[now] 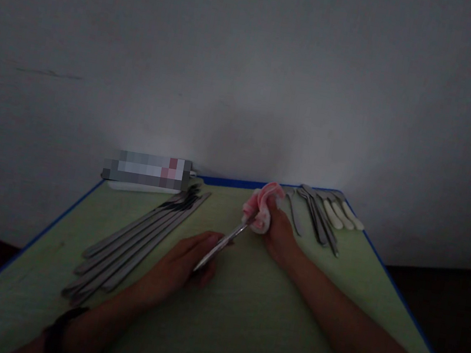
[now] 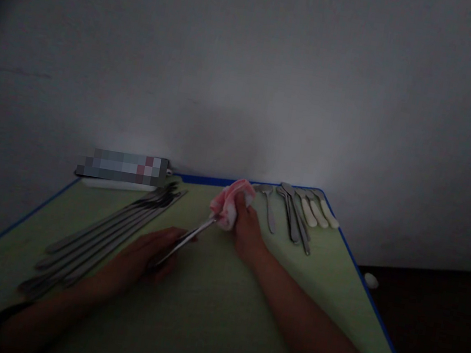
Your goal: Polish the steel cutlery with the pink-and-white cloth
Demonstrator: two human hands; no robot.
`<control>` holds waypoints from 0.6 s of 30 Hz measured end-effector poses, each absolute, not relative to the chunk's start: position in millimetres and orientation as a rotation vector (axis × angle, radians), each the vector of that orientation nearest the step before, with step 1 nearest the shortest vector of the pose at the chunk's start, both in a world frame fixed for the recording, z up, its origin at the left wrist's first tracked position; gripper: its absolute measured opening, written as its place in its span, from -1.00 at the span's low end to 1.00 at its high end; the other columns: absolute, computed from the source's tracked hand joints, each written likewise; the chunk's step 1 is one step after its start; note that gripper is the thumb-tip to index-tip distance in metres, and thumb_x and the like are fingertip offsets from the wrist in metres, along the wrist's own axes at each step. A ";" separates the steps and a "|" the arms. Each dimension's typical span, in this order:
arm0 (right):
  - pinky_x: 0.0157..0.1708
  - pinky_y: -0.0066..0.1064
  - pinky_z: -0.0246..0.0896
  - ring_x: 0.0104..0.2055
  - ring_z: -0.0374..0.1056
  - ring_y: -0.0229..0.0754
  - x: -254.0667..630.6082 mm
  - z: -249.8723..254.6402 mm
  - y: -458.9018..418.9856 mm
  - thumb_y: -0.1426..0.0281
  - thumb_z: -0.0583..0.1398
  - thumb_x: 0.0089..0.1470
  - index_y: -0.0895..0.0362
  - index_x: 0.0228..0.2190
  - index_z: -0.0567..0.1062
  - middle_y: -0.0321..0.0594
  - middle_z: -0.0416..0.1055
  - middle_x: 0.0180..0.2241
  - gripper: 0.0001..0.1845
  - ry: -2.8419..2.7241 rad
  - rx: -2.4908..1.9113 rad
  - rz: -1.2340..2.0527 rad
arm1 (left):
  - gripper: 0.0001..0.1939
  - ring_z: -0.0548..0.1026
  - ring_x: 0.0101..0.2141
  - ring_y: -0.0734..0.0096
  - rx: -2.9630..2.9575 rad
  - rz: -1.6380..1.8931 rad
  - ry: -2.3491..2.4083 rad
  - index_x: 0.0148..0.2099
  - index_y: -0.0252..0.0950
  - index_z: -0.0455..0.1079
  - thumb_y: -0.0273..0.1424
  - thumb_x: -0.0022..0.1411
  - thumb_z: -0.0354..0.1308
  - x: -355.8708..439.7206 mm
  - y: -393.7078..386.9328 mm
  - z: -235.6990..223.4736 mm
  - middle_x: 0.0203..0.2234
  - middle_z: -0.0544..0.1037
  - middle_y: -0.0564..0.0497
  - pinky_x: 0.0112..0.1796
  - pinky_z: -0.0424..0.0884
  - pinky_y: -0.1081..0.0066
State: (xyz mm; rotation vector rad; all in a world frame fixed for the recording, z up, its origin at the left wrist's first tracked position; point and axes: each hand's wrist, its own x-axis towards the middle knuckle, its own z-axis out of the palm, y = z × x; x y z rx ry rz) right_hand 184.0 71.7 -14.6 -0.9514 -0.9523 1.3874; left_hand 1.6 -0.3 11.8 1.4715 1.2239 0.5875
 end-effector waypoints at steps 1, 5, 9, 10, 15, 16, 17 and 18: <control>-0.58 -0.50 0.04 -0.59 0.06 -0.34 184.3 -14.0 73.8 -0.10 0.11 -0.06 0.13 -0.51 0.36 -0.29 0.30 -0.55 -0.48 -0.898 -0.893 1.397 | -0.57 0.19 -0.66 0.52 1.436 0.611 1.230 0.01 -0.27 0.30 -0.11 0.32 -0.16 1.0 0.7 12.9 -0.69 0.26 0.21 -0.60 0.11 0.53; -0.54 -0.49 0.13 -0.54 0.14 -0.30 184.3 -13.5 77.7 -0.05 0.14 -0.04 0.09 -0.45 0.35 -0.30 0.30 -0.52 -0.55 -0.773 -0.785 1.377 | -0.60 0.30 -0.59 0.49 1.448 0.573 1.089 0.02 -0.30 0.34 -0.18 0.26 -0.03 -3.5 0.6 13.8 -0.65 0.37 0.15 -0.54 0.19 0.52; -0.58 -0.51 0.09 -0.57 0.09 -0.34 184.5 -18.4 77.0 -0.05 0.13 -0.01 0.09 -0.46 0.35 -0.34 0.26 -0.54 -0.56 -0.735 -0.695 1.414 | -0.66 0.47 -0.39 0.39 1.510 0.434 0.866 -0.03 -0.29 0.41 -0.24 0.21 0.07 -8.8 0.0 11.6 -0.46 0.56 0.01 -0.33 0.31 0.45; -0.59 -0.52 0.07 -0.58 0.08 -0.35 184.4 -19.7 76.5 -0.06 0.14 -0.02 0.09 -0.47 0.36 -0.34 0.25 -0.55 -0.55 -0.729 -0.672 1.421 | -0.65 0.48 -0.35 0.38 1.527 0.413 0.863 -0.01 -0.28 0.39 -0.25 0.20 0.09 -9.0 0.1 10.8 -0.43 0.57 0.01 -0.29 0.32 0.44; -0.51 -0.51 0.16 -0.51 0.18 -0.33 181.7 -21.4 74.7 -0.02 0.20 -0.05 0.12 -0.45 0.41 -0.30 0.31 -0.50 -0.57 -0.631 -0.703 1.380 | -0.63 0.45 -0.41 0.44 1.684 0.354 1.014 -0.01 -0.25 0.39 -0.27 0.13 0.18 -2.6 -1.9 7.4 -0.43 0.54 0.08 -0.39 0.30 0.51; -0.48 -0.50 0.19 -0.48 0.21 -0.32 181.2 -21.0 74.8 0.00 0.21 -0.05 0.12 -0.44 0.42 -0.28 0.33 -0.48 -0.58 -0.606 -0.723 1.365 | -0.65 0.44 -0.41 0.44 1.711 0.353 1.023 -0.02 -0.25 0.39 -0.27 0.15 0.17 -1.1 -3.0 7.4 -0.42 0.53 0.08 -0.40 0.29 0.52; -0.45 -0.49 0.22 -0.46 0.24 -0.31 180.9 -20.5 75.1 0.01 0.22 -0.06 0.12 -0.43 0.43 -0.27 0.35 -0.45 -0.59 -0.584 -0.734 1.353 | -0.68 0.45 -0.39 0.44 1.733 0.359 1.023 -0.03 -0.24 0.40 -0.28 0.17 0.14 0.0 -4.1 7.6 -0.39 0.54 0.07 -0.39 0.29 0.51; -0.43 -0.48 0.24 -0.44 0.26 -0.30 180.9 -20.1 75.3 0.02 0.23 -0.07 0.11 -0.41 0.43 -0.27 0.37 -0.43 -0.61 -0.567 -0.735 1.340 | -0.73 0.45 -0.37 0.43 1.750 0.367 1.018 -0.06 -0.25 0.41 -0.28 0.20 0.10 0.7 -5.1 8.1 -0.36 0.54 0.06 -0.36 0.30 0.51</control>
